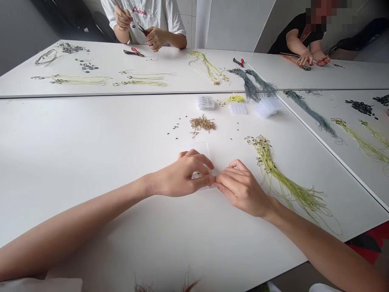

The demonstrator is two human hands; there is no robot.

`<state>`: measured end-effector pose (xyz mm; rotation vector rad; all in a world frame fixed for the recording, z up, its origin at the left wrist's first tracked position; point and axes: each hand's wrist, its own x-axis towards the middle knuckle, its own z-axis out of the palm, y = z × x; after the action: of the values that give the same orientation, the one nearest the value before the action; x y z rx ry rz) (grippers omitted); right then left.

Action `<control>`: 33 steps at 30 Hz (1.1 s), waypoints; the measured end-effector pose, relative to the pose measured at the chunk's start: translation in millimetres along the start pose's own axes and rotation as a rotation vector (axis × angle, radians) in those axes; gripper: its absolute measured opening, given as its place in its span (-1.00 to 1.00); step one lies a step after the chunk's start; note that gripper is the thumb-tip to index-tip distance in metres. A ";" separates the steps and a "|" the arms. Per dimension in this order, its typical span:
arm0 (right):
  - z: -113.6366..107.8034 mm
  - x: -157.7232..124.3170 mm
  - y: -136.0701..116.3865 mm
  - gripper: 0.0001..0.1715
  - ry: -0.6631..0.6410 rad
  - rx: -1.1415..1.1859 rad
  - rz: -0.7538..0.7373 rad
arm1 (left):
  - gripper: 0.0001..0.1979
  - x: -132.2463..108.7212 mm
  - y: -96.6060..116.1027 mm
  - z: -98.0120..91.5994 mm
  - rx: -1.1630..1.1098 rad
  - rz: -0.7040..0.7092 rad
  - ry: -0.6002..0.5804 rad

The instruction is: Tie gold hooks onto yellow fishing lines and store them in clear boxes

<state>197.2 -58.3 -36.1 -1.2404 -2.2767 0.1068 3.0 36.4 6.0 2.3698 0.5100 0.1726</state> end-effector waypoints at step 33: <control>9.6 -1.6 4.2 -0.74 -0.039 0.173 0.167 | -0.65 -2.9 -1.3 20.9 0.275 -0.078 0.106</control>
<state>196.3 -55.5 -46.3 -1.3436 -2.1421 0.3832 5.4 23.4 -10.5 2.6122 0.7160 0.2039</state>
